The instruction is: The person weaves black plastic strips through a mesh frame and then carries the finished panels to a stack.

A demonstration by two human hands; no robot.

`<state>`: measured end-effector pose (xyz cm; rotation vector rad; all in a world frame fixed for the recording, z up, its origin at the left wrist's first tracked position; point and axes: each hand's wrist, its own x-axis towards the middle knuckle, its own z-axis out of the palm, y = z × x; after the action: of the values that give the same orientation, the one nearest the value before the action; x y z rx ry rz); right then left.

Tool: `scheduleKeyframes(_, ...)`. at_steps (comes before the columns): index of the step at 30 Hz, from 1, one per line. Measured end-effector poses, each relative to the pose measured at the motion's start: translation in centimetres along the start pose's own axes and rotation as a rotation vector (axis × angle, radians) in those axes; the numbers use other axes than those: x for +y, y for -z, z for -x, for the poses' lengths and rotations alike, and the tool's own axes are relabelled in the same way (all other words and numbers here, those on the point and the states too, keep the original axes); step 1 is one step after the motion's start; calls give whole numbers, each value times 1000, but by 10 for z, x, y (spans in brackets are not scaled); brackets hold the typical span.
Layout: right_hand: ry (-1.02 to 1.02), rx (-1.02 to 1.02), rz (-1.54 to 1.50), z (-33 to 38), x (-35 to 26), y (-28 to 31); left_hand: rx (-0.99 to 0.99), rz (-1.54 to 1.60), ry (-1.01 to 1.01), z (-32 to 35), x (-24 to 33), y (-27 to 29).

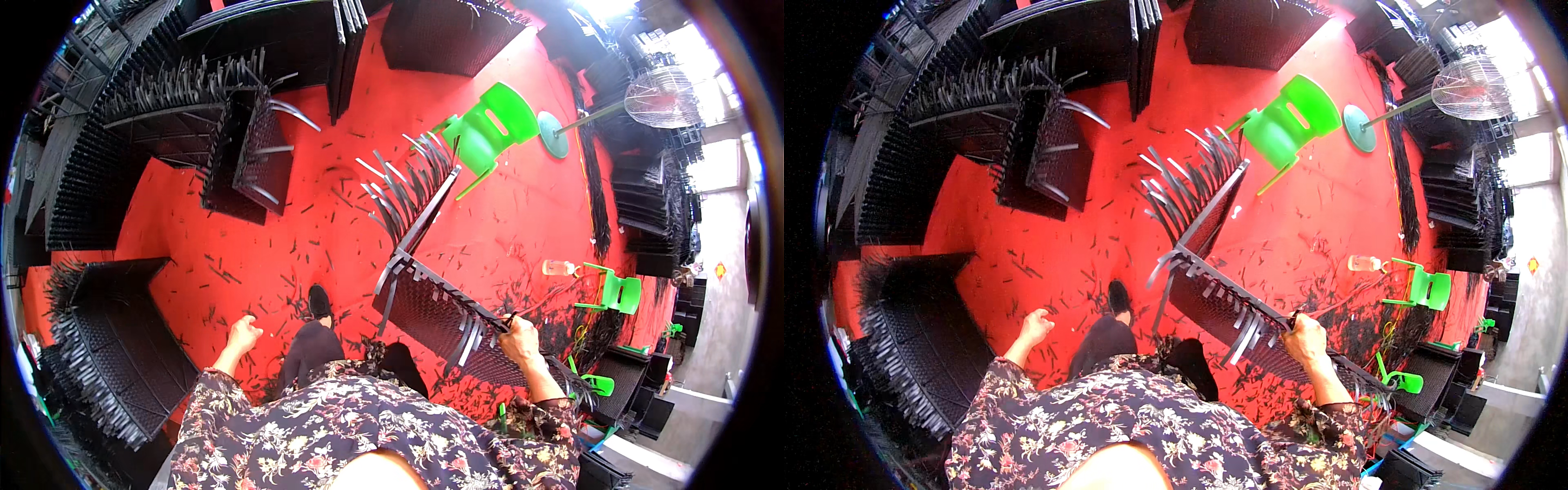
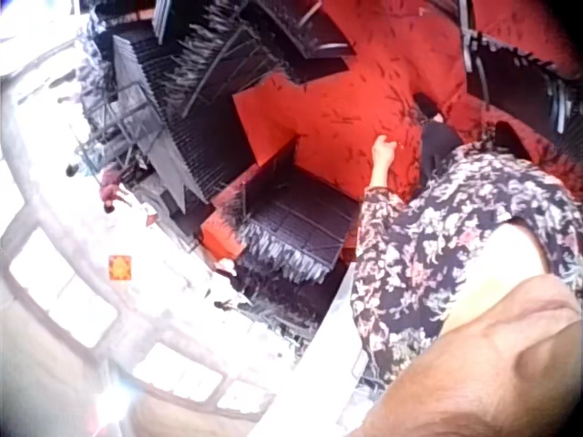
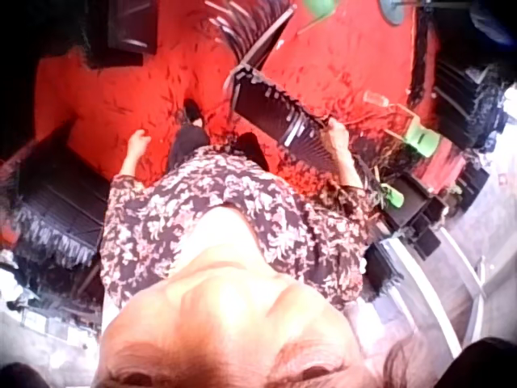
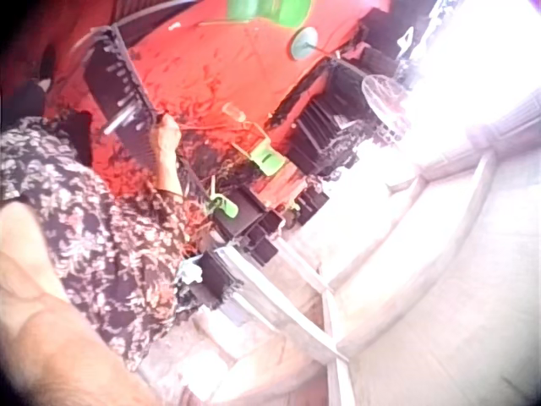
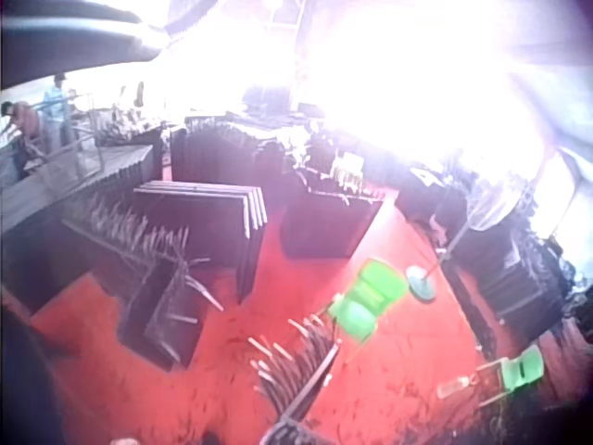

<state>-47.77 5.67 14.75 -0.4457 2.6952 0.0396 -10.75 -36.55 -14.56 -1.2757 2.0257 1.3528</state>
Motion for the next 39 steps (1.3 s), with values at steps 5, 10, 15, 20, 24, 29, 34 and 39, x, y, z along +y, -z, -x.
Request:
scheduleKeyframes(5, -15, 11, -75, -45, -26, 29, -2, -16, -44, -28, 59, 38)
scheduleKeyframes(10, -3, 50, -173, -115, -34, 45, -32, -158, -23, -39, 126, 72)
scheduleKeyframes(15, 51, 82, -185, -195, -38, 59, 44, -80, -57, -61, 190, 88)
scheduleKeyframes(20, 15, -10, -367, -243, -49, 75, 55, -27, -145, -83, 240, 76)
scheduleKeyframes(24, 0, -46, -431, -292, -73, 112, -61, 73, -210, -108, 290, 60)
scheduleKeyframes(29, -29, -25, -451, -346, -106, 147, -187, 120, -347, -151, 363, 54)
scheduleKeyframes(34, -58, 15, -471, -399, -153, 205, -239, 166, -425, -214, 452, 81)
scheduleKeyframes(39, 26, 18, -441, -451, -191, 263, -314, 325, -455, -270, 521, 121)
